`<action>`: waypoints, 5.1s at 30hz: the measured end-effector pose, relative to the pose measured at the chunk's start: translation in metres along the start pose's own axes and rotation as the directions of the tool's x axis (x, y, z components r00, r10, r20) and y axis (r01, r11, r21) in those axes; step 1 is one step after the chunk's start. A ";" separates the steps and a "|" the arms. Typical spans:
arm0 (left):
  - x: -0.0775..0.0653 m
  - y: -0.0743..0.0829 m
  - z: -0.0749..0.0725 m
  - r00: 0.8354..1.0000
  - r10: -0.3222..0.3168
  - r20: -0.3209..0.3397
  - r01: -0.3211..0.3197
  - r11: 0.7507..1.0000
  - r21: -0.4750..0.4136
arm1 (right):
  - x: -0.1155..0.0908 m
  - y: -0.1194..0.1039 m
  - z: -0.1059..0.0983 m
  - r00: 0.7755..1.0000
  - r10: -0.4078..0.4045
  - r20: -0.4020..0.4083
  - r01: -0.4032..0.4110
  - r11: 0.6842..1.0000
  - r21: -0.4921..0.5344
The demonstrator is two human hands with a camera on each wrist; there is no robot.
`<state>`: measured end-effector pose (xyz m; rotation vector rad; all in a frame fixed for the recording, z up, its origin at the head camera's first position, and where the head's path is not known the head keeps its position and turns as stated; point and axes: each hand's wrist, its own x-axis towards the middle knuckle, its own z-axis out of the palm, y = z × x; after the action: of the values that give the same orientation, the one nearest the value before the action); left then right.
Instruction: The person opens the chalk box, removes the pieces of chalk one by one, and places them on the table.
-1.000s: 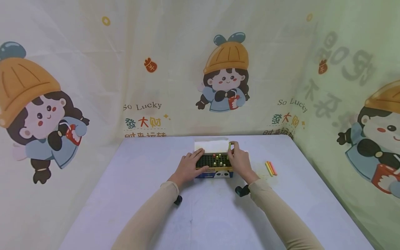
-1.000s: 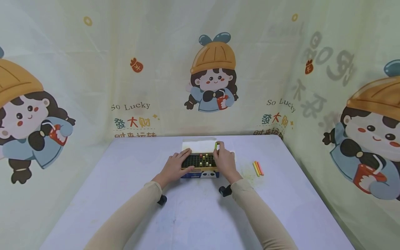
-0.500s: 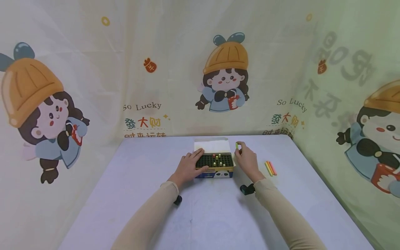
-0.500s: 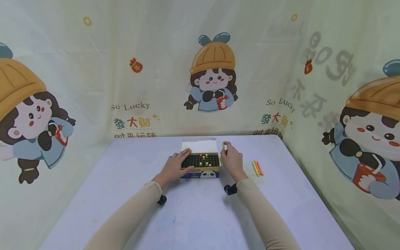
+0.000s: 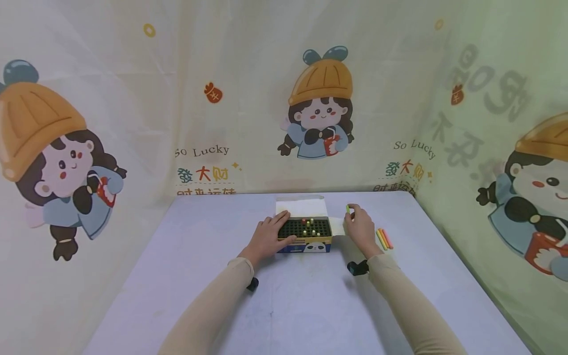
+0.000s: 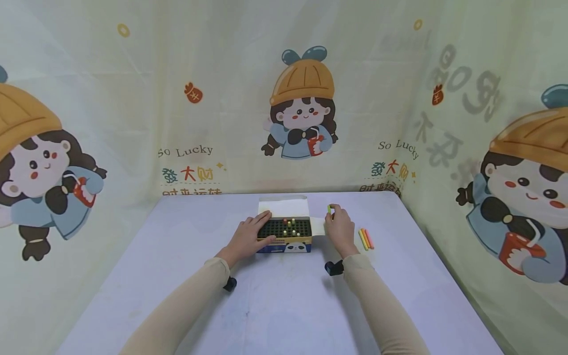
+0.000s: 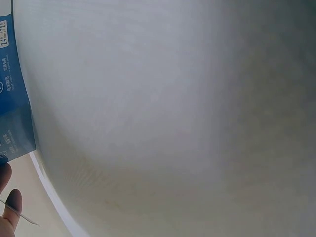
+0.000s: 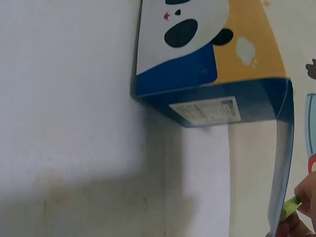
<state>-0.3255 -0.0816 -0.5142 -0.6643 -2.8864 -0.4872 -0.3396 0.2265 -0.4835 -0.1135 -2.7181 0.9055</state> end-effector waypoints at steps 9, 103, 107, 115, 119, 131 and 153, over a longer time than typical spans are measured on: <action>0.000 0.001 0.000 1.000 -0.002 -0.002 0.002 1.000 0.004 | -0.002 0.032 -0.004 0.997 0.064 0.033 -0.063 0.998 -0.017; 0.002 -0.003 0.007 0.999 0.015 -0.032 -0.015 1.000 0.008 | 0.003 -0.001 -0.023 0.986 0.043 -0.161 -0.013 0.983 0.183; 0.002 -0.003 0.008 0.999 0.018 -0.040 -0.018 1.000 0.011 | 0.001 -0.015 -0.021 0.986 -0.008 -0.164 0.042 0.978 0.204; 0.001 -0.001 0.006 0.999 0.013 -0.030 -0.013 1.000 0.000 | -0.010 -0.045 -0.021 0.983 -0.167 -0.078 0.176 0.977 0.119; 0.001 -0.002 0.007 0.999 0.009 -0.034 -0.009 1.000 0.001 | -0.014 -0.053 -0.020 0.956 -0.292 -0.030 0.293 0.956 0.031; 0.002 -0.005 0.011 0.998 0.030 -0.054 -0.030 1.000 -0.007 | -0.023 -0.060 -0.009 0.827 -0.426 0.368 0.515 0.836 -0.189; 0.002 -0.005 0.010 1.000 0.007 -0.022 -0.007 1.000 -0.006 | -0.017 -0.047 -0.008 0.727 -0.440 0.527 0.510 0.860 0.014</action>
<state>-0.3305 -0.0814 -0.5244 -0.6661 -2.8624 -0.4989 -0.3204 0.1907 -0.4528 0.9014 -3.0341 0.6582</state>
